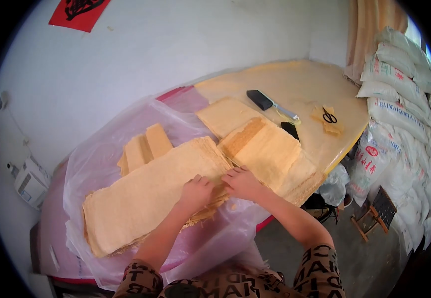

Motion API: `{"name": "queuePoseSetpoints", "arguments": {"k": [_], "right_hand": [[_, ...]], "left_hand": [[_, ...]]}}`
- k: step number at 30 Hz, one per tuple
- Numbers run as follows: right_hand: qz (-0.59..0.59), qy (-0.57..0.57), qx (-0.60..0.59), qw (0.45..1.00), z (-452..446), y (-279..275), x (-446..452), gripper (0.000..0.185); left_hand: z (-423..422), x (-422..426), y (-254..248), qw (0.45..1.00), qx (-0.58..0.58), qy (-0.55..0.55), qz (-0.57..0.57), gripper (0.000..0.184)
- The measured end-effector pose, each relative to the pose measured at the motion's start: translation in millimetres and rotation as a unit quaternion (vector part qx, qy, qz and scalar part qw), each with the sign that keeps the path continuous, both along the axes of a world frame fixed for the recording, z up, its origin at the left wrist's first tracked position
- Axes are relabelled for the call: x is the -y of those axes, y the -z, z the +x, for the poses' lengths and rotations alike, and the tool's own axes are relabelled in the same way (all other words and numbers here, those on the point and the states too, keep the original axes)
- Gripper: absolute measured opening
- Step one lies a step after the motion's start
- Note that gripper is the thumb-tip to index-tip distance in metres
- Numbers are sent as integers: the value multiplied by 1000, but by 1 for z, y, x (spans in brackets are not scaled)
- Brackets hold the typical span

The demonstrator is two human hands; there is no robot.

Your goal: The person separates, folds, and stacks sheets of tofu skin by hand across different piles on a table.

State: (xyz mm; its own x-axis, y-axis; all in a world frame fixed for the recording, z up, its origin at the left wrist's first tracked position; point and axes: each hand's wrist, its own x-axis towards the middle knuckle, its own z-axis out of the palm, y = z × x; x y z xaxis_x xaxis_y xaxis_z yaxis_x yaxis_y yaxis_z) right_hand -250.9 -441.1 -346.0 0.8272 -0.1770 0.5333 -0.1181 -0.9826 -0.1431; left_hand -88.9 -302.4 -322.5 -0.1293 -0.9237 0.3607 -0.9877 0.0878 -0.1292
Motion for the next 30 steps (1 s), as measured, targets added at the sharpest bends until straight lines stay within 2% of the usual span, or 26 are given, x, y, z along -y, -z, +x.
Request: {"name": "queuePoseSetpoints", "arguments": {"k": [1,3,4,6,9,10,11,12,14,15,17,18,21,23,24,30], "right_hand": [[-5,7,-10,1000,-1,-1,1,18],[-10,18,-20,1000,-2,-1,5,18],[8,40,-5,999,-2,-1,8,17],[27,62,10,998,-2,-1,14,17],[21,100,48,994,0,-9,10,14],[-38,91,54,994,-2,-17,3,13],[-97,81,60,990,-1,-22,-2,13],[-97,81,61,990,1,-20,-6,13],[-102,-69,-48,991,2,-12,-19,10],[-100,-69,-49,991,4,-7,-25,10],[-55,-21,71,996,6,3,-35,10],[-55,-22,70,996,2,5,-37,10],[-22,38,73,996,-8,2,-43,14],[-18,45,68,997,-13,1,-51,30],[-16,46,66,997,-14,4,-56,30],[-21,157,-64,985,-10,-5,-69,49]], "left_hand": [[1,2,4,1000,0,1,2,10],[5,8,13,996,-22,-24,-86,5],[5,9,13,996,-22,-21,-86,5],[8,10,13,980,-125,-53,-145,5],[12,8,14,975,-177,-48,-127,8],[10,6,13,975,-176,-49,-127,8],[7,2,12,985,-120,-30,-120,10],[4,-1,10,992,-63,-11,-112,12],[2,-2,8,992,-55,-10,-115,13],[0,-3,8,992,-48,-9,-117,14],[-4,-6,5,994,-37,-10,-105,14],[-5,-7,5,995,-25,-12,-96,13],[-3,-4,7,988,-30,-35,-150,12],[-4,-4,5,990,-23,-50,-132,11],[-5,-5,4,991,-14,-67,-116,9],[-7,-8,0,990,-31,-45,-131,10]]}}
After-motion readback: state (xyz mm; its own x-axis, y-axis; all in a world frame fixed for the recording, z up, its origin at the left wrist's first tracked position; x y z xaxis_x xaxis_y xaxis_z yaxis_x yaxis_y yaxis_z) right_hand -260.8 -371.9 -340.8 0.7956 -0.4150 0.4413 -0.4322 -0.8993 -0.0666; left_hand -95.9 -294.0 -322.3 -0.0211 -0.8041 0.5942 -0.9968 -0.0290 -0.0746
